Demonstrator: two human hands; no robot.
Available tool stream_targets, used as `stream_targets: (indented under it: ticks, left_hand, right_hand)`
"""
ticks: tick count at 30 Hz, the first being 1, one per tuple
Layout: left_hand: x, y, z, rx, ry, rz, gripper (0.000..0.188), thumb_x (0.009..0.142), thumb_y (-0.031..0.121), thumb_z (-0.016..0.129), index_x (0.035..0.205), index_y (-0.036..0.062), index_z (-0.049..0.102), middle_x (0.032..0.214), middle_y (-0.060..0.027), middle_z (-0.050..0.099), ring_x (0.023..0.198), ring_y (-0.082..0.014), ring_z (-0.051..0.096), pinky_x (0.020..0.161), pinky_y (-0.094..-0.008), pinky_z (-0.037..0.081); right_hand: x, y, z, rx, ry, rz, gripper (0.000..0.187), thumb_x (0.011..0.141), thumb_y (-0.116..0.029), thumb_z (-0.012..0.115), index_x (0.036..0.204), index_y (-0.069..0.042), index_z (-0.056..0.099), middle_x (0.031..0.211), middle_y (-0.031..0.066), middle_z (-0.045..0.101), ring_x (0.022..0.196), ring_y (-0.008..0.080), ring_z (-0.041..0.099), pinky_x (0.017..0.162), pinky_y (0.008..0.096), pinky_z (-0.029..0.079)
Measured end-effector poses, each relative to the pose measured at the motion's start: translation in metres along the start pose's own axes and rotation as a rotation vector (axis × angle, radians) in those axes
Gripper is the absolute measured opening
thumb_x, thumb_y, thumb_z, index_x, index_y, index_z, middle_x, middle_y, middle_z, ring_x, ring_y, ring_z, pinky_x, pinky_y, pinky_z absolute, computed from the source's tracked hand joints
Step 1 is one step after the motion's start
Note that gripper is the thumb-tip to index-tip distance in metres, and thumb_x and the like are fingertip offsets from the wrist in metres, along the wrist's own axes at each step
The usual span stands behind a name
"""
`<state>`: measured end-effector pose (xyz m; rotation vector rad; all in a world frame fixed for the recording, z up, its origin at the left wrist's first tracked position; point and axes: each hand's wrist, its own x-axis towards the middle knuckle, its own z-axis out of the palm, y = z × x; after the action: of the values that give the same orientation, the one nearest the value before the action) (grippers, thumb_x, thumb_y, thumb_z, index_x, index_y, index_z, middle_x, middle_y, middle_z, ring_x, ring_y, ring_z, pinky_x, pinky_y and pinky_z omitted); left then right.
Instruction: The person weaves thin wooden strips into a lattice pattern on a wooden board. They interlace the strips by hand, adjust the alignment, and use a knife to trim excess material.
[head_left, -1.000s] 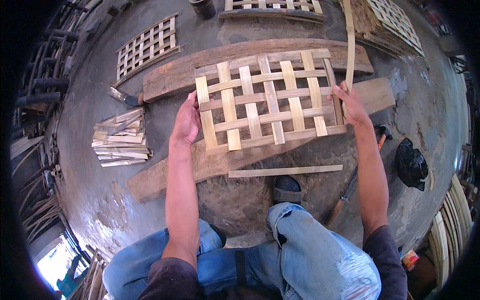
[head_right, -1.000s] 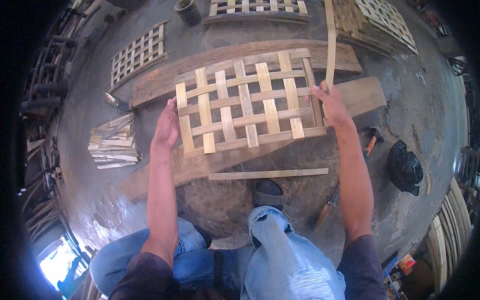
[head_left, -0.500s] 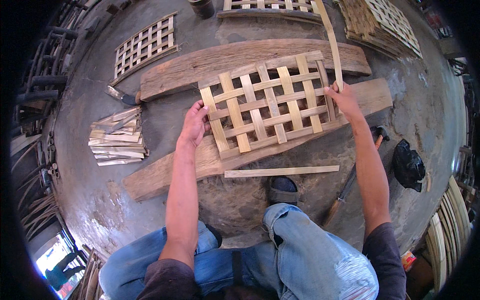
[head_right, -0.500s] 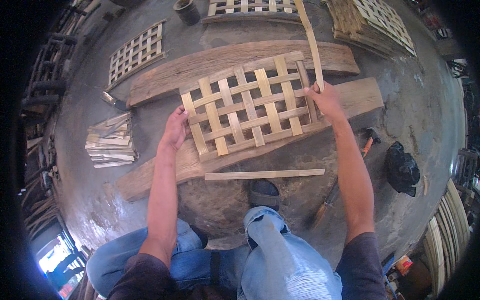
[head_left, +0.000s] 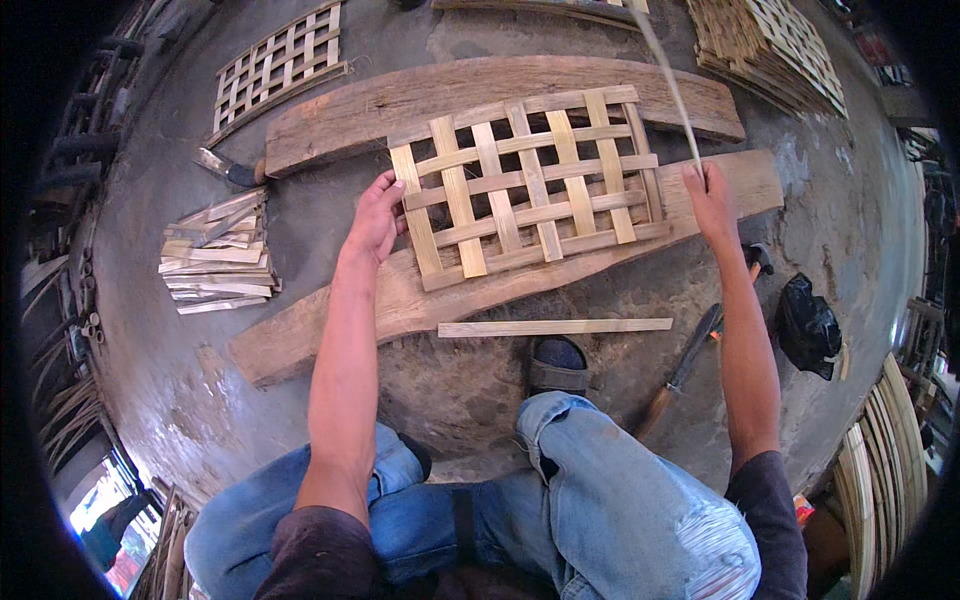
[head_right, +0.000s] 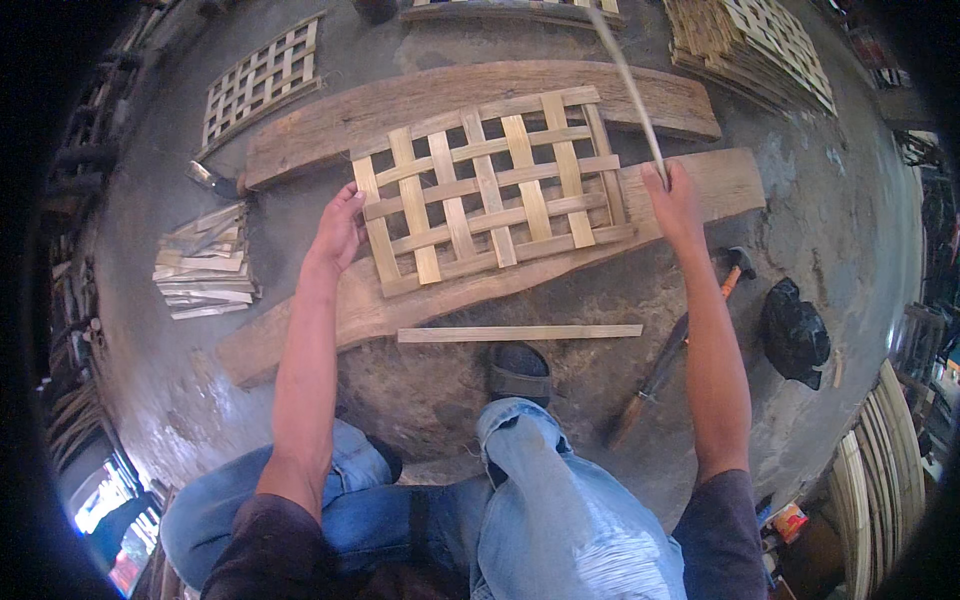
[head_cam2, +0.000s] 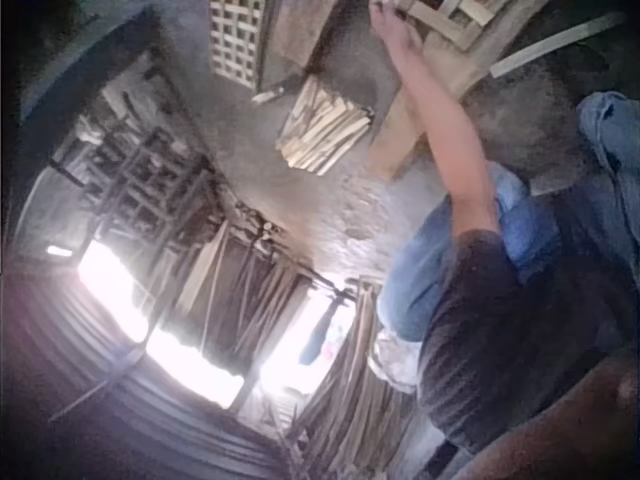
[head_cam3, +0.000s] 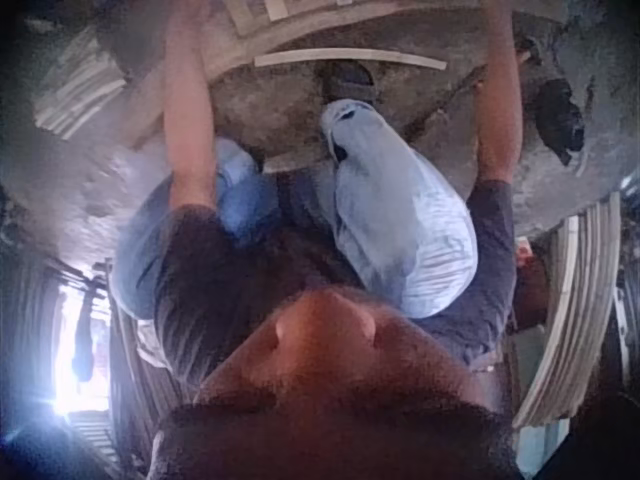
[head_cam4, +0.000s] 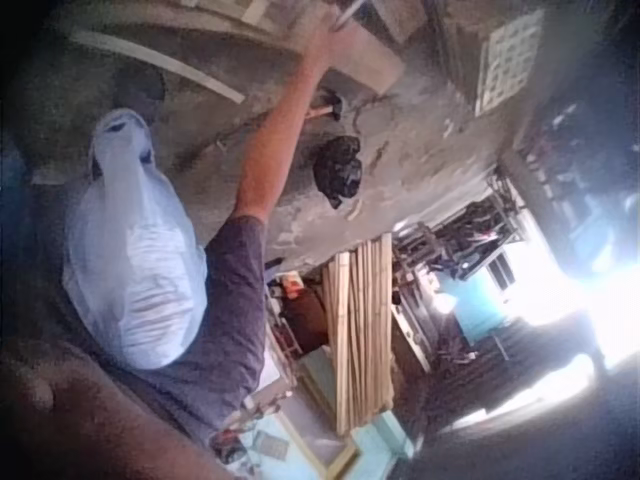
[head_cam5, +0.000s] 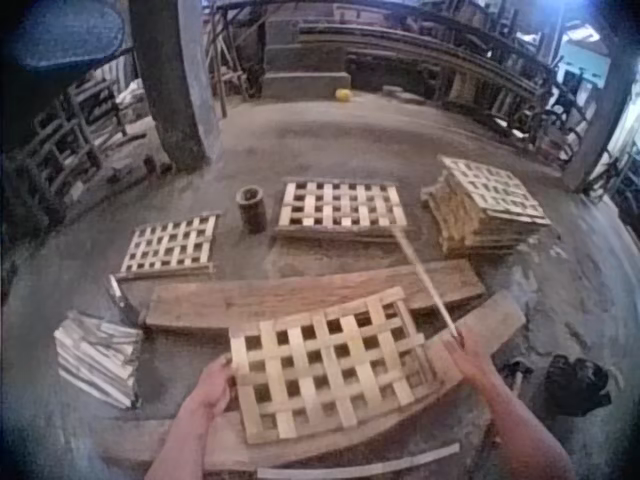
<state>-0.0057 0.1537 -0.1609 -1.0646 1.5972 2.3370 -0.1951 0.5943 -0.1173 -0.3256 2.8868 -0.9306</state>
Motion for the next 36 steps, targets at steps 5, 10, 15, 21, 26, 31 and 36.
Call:
stream_targets:
  ticks: [5,10,15,21,26,31,36]
  left_hand:
    - [-0.002,-0.001,-0.002,0.011,0.043,0.002,0.025,0.100,0.023,0.047,0.123,0.0144,0.053,0.108,0.0002,0.062,0.094,-0.0106,0.059,0.075,-0.0284,0.052]
    - [-0.011,0.008,0.004,0.085,0.032,-0.017,0.028,0.100,0.025,0.047,0.125,0.0145,0.053,0.108,0.0006,0.061,0.096,-0.0116,0.059,0.076,-0.0279,0.052]
    - [-0.008,0.011,0.000,0.052,-0.009,0.020,0.026,0.100,0.024,0.048,0.123,0.0137,0.054,0.106,0.0016,0.062,0.093,-0.0107,0.060,0.073,-0.0265,0.054]
    - [-0.009,0.020,0.003,0.064,-0.001,0.007,0.026,0.100,0.022,0.048,0.124,0.0136,0.053,0.105,0.0018,0.063,0.088,-0.0095,0.061,0.071,-0.0267,0.055]
    - [-0.010,0.025,0.010,0.134,0.018,0.023,0.031,0.098,0.021,0.051,0.128,0.0136,0.050,0.111,-0.0014,0.065,0.089,-0.0102,0.062,0.075,-0.0284,0.053]
    - [-0.022,0.042,0.017,0.023,-0.090,0.158,0.035,0.097,0.020,0.053,0.130,0.0113,0.048,0.112,-0.0034,0.066,0.090,-0.0108,0.062,0.076,-0.0290,0.054]
    - [-0.055,0.099,0.038,0.183,-0.154,0.417,0.036,0.096,0.020,0.056,0.129,0.0085,0.049,0.107,-0.0059,0.067,0.093,-0.0105,0.063,0.078,-0.0287,0.053]
  right_hand:
    - [-0.027,-0.017,-0.016,0.225,-0.103,-0.078,0.031,0.094,-0.027,0.059,0.111,0.000,0.061,0.084,0.0089,0.060,0.078,0.0154,0.054,0.073,0.0321,0.046]
    - [-0.061,-0.056,-0.030,0.294,-0.273,-0.012,0.036,0.087,-0.018,0.069,0.118,-0.002,0.062,0.097,0.0102,0.065,0.090,0.0152,0.058,0.083,0.0302,0.047]
    - [-0.088,-0.077,-0.062,0.071,-0.677,-0.169,0.040,0.078,-0.014,0.076,0.115,-0.002,0.066,0.103,0.0091,0.067,0.095,0.0148,0.060,0.086,0.0294,0.047]
    - [-0.115,-0.041,-0.072,0.334,-0.895,0.073,0.039,0.077,-0.016,0.076,0.112,-0.001,0.068,0.099,0.0072,0.068,0.089,0.0130,0.058,0.079,0.0288,0.046]
    - [-0.123,-0.021,-0.049,0.512,-0.378,0.297,0.035,0.094,-0.029,0.061,0.117,-0.003,0.058,0.069,-0.0040,0.046,0.060,0.0034,0.044,0.054,0.0197,0.036]
    - [-0.079,-0.024,-0.016,0.852,-0.123,0.503,0.036,0.099,-0.035,0.054,0.116,-0.003,0.056,0.067,-0.0050,0.041,0.050,0.0022,0.034,0.041,0.0201,0.025]
    - [-0.054,-0.061,-0.023,0.988,-0.010,0.501,0.051,0.100,-0.045,0.046,0.128,-0.003,0.048,0.066,-0.0030,0.045,0.046,0.0031,0.033,0.040,0.0203,0.025]
